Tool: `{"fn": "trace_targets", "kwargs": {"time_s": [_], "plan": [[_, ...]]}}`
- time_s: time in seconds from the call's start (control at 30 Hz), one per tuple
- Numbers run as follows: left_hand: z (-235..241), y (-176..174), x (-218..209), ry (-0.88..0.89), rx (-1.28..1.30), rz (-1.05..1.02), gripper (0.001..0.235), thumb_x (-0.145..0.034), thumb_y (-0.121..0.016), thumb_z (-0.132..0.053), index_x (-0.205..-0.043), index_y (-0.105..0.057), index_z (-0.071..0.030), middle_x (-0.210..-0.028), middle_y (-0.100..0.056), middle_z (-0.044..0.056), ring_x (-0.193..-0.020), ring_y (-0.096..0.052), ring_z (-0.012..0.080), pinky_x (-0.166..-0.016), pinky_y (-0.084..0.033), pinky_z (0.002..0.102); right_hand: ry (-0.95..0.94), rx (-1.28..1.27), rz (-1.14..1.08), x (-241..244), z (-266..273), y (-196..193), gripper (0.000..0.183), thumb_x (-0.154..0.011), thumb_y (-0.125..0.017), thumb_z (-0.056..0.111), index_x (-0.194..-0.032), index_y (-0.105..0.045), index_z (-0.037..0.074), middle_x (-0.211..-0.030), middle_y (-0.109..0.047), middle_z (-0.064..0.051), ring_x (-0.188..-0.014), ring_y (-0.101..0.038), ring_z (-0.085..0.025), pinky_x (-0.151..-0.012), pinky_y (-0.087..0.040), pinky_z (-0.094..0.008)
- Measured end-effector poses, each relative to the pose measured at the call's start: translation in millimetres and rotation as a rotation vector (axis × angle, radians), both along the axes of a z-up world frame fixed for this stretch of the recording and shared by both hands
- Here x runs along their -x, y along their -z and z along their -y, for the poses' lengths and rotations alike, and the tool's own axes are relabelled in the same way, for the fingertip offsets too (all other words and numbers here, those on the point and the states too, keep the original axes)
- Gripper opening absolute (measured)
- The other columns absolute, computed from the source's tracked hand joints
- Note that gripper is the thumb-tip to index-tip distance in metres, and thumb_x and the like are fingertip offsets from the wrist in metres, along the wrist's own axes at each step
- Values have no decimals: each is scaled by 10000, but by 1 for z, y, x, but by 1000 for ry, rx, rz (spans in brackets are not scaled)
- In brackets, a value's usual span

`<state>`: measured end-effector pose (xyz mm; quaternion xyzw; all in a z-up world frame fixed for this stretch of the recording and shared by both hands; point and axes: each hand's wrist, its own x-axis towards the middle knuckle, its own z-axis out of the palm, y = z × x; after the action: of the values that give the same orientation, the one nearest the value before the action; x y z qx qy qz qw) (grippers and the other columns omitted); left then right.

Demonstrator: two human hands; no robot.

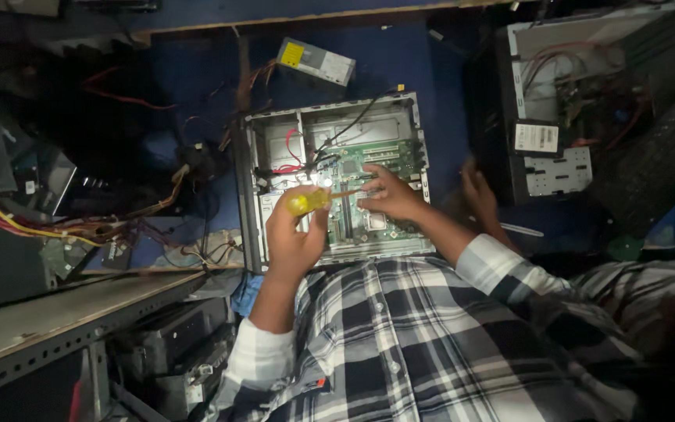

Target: The person removes a power supply unit from a desktop computer case, disconnects cables, and uses a screwdriver to work on the motherboard. A second person is visible working on another computer nearby.

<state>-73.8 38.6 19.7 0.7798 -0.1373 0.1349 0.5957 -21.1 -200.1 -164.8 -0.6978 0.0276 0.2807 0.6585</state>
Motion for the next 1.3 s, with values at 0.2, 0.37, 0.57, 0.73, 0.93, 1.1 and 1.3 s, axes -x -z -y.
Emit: {"fn": "trace_targets", "kwargs": {"time_s": [0.2,0.37,0.57,0.73,0.93,1.1,1.3], "plan": [[-8,6,14,-37,55,-69,235,-989,-722,-22,-1192,-617,35,-1141,-725,136,-1076,-739,198,-948,-594,319,-68,-124,-8,-4,7,40,439,-906,-776,133,-1286,-613,-15,-1081,-741,-170,-948,-756,-194,-808,-643,-311],[-18,24,26,-89,209,-89,293,-973,-694,73,-1236,-570,40,-1219,-655,172,-1140,-709,254,-990,-609,369,-44,-94,10,5,6,52,238,-930,-710,134,-1127,-714,2,-919,-775,-118,-812,-761,-153,-729,-633,-296],[-34,47,43,-174,352,-111,369,-1003,-673,101,-1306,-495,-13,-1216,-661,155,-1181,-699,264,-1049,-590,395,176,354,493,8,31,12,168,-955,-735,139,-1098,-751,51,-889,-769,-114,-744,-712,-135,-656,-582,-314],[-42,75,52,-321,466,-176,383,-1031,-628,43,-1364,-450,-22,-1197,-624,133,-1134,-678,239,-1014,-608,396,440,485,539,15,72,-38,182,-897,-703,198,-1043,-728,93,-977,-743,-194,-757,-724,-225,-657,-576,-397],[-50,108,60,-530,664,-352,339,-1055,-593,-41,-1352,-432,-14,-1275,-563,132,-1172,-622,204,-1000,-626,389,221,1080,1161,29,107,-50,133,-805,-719,115,-927,-694,70,-1157,-703,-249,-1294,-638,-417,-1002,-506,-492],[-50,125,63,-552,731,-404,299,-1061,-597,-60,-1307,-429,-37,-1248,-540,114,-1122,-607,184,-969,-611,374,196,1242,738,67,115,-18,130,-834,-698,123,-953,-707,71,-1123,-713,-241,-1191,-670,-409,-957,-536,-483],[-50,133,61,-542,814,-448,300,-1050,-600,-72,-1289,-420,-50,-1210,-549,108,-1080,-615,176,-966,-601,357,-11,1316,249,80,121,38,139,-869,-673,134,-985,-722,73,-1083,-726,-232,-1066,-708,-398,-903,-573,-472]]}}
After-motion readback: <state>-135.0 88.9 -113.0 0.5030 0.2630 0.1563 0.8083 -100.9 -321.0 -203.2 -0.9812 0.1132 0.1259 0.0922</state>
